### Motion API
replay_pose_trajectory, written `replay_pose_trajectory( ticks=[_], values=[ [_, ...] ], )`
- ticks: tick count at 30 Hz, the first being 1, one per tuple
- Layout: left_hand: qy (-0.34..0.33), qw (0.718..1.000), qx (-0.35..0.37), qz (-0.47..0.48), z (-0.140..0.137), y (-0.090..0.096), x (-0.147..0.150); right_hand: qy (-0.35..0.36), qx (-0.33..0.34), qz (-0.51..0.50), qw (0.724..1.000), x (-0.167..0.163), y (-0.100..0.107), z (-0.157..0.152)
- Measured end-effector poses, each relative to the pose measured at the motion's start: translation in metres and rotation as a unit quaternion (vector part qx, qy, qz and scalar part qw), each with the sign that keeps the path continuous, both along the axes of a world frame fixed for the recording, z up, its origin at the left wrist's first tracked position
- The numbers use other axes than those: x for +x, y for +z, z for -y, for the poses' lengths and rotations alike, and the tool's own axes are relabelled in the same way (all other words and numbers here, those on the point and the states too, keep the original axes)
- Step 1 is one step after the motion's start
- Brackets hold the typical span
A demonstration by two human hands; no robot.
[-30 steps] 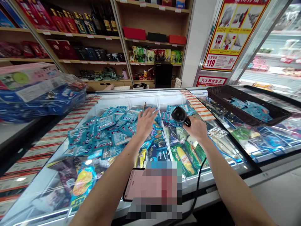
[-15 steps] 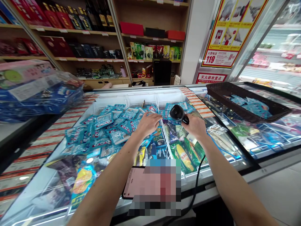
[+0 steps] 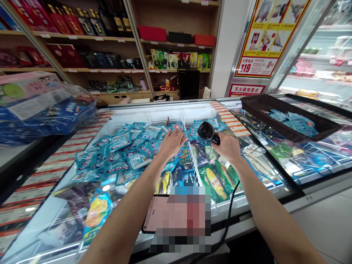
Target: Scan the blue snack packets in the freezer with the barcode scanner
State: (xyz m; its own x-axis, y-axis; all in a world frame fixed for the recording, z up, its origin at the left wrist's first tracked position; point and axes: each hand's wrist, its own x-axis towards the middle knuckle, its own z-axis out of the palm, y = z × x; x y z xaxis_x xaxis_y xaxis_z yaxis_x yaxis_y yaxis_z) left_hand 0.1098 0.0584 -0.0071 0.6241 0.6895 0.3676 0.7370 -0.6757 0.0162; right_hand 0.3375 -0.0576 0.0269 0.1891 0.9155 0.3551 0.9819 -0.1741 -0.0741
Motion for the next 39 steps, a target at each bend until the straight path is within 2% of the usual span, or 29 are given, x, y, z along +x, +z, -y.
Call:
replay_pose_trajectory(
  ticks=[10,16,22,30,39],
  values=[
    [-0.021,0.992,-0.040,0.122,-0.002,0.007,-0.007,-0.002,-0.013,-0.002,1.000,-0.003,0.002,0.000],
    [0.009,0.966,-0.077,0.247,-0.006,0.010,-0.011,0.011,-0.001,-0.001,1.000,-0.004,-0.001,0.000],
    [0.038,0.928,-0.106,0.356,-0.013,0.007,-0.014,0.036,0.022,-0.005,0.999,-0.006,-0.003,0.000],
    [0.060,0.898,-0.158,0.407,-0.027,-0.007,-0.018,0.109,0.024,-0.023,0.994,-0.014,0.000,0.004],
    [0.030,0.892,-0.168,0.418,-0.026,-0.006,-0.018,0.133,0.041,-0.025,0.990,-0.016,-0.004,0.004]
  ],
)
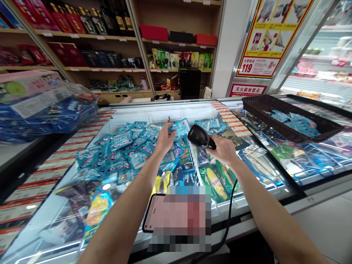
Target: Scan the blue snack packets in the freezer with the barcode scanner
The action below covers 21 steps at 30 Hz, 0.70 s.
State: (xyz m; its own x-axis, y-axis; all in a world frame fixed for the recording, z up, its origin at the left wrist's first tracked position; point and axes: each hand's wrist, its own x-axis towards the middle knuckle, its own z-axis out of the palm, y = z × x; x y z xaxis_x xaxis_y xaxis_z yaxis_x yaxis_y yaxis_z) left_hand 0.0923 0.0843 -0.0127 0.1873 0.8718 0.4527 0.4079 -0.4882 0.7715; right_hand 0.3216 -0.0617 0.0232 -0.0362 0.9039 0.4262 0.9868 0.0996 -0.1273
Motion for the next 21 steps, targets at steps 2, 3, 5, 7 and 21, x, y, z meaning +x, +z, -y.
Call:
replay_pose_trajectory(
  ticks=[2,3,5,7,21],
  values=[
    [-0.004,1.000,-0.002,-0.002,0.0005,0.0005,0.0001,0.005,0.005,-0.002,1.000,0.0004,-0.0008,-0.0002],
    [-0.006,1.000,-0.003,-0.004,0.0005,0.0005,0.0001,0.007,0.005,-0.003,1.000,0.0005,-0.0010,-0.0001],
    [-0.004,1.000,-0.003,-0.011,0.0001,0.0001,-0.0001,0.011,0.004,-0.005,1.000,0.0005,-0.0009,0.0000],
    [0.001,1.000,-0.003,-0.019,-0.0005,-0.0006,-0.0004,0.014,0.004,-0.006,1.000,0.0004,-0.0006,0.0003],
    [0.011,0.999,0.001,-0.037,-0.0008,-0.0022,-0.0006,0.020,0.003,-0.012,1.000,0.0007,-0.0001,0.0006]
  ],
)
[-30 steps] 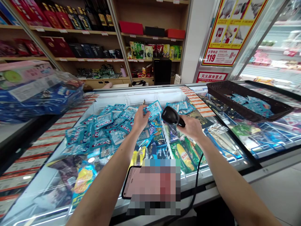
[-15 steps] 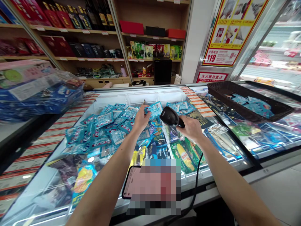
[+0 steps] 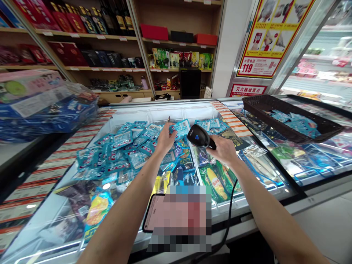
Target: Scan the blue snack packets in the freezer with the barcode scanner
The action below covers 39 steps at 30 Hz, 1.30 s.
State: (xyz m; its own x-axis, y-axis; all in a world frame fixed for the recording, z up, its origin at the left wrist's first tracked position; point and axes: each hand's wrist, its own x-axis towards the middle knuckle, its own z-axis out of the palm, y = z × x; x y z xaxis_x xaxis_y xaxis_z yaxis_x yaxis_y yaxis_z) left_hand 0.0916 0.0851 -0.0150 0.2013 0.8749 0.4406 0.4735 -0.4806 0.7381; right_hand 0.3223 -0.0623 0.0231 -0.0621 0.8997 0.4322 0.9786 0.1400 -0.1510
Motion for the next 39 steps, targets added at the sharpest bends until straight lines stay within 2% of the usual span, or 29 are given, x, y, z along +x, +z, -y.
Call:
replay_pose_trajectory(
  ticks=[5,8,11,15,17,20,22,23,27,29,31,34,36,39],
  values=[
    [0.013,1.000,-0.002,-0.020,0.005,0.004,0.000,-0.012,-0.004,0.005,1.000,0.000,0.001,0.000],
    [0.050,0.996,0.069,-0.039,0.012,0.010,0.001,-0.041,0.011,0.010,0.999,0.002,0.001,-0.001],
    [0.110,0.980,0.154,-0.069,0.020,0.015,0.002,-0.067,0.027,0.012,0.997,0.006,-0.001,-0.003],
    [0.195,0.950,0.195,-0.146,0.031,0.021,0.005,-0.076,0.046,0.010,0.996,0.010,-0.004,-0.006],
    [0.167,0.938,0.219,-0.209,0.035,0.023,0.007,-0.078,0.053,0.009,0.996,0.012,-0.006,-0.007],
    [0.020,0.919,0.244,-0.309,0.037,0.023,0.010,-0.084,0.058,0.006,0.995,0.013,-0.006,-0.007],
    [-0.040,0.903,0.245,-0.351,0.036,0.020,0.011,-0.092,0.057,0.002,0.994,0.015,-0.005,-0.007],
    [-0.040,0.898,0.242,-0.364,0.035,0.019,0.011,-0.096,0.055,0.001,0.994,0.015,-0.004,-0.007],
    [0.047,0.890,0.226,-0.392,0.031,0.014,0.008,-0.118,0.046,-0.005,0.992,0.017,-0.003,-0.008],
    [0.066,0.886,0.224,-0.402,0.030,0.012,0.006,-0.125,0.042,-0.007,0.991,0.017,-0.003,-0.008],
    [0.035,0.884,0.231,-0.404,0.029,0.011,0.005,-0.126,0.041,-0.008,0.991,0.017,-0.003,-0.008],
    [-0.084,0.874,0.238,-0.415,0.026,0.010,0.006,-0.119,0.042,-0.004,0.992,0.016,-0.002,-0.008],
    [-0.141,0.868,0.228,-0.419,0.025,0.010,0.007,-0.119,0.038,-0.001,0.992,0.016,-0.002,-0.008],
    [-0.147,0.879,0.213,-0.401,0.028,0.014,0.008,-0.120,0.033,0.000,0.992,0.016,-0.002,-0.008]
  ],
)
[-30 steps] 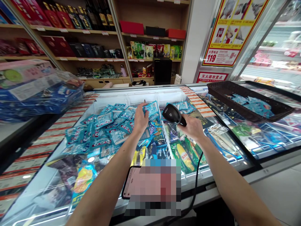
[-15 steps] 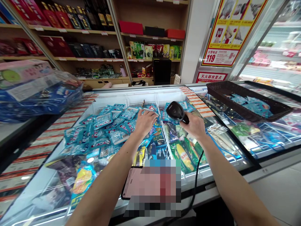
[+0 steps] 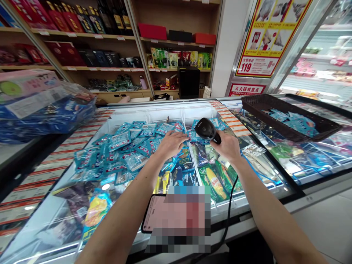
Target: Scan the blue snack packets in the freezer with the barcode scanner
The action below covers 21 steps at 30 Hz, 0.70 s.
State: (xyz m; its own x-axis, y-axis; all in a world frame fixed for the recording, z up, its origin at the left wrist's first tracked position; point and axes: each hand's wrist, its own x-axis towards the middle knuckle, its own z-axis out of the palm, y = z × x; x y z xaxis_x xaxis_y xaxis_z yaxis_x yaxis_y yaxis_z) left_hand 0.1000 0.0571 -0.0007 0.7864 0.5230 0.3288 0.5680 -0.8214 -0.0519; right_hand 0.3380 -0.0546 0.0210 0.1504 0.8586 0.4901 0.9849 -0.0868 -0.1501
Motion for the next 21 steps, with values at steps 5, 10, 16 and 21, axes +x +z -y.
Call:
replay_pose_trajectory(
  ticks=[5,10,16,21],
  values=[
    [0.047,0.997,0.011,0.054,0.008,0.007,0.002,0.002,0.004,0.000,1.000,-0.001,-0.001,0.000],
    [0.054,0.996,-0.015,0.064,0.005,0.005,0.002,0.014,0.009,0.003,1.000,-0.002,0.000,0.001],
    [0.061,0.986,-0.049,0.146,-0.001,0.002,-0.003,0.016,0.012,0.004,1.000,-0.003,0.000,0.001],
    [0.054,0.965,-0.078,0.245,-0.006,0.002,-0.007,0.019,0.015,0.005,1.000,-0.003,0.000,0.002]
  ],
)
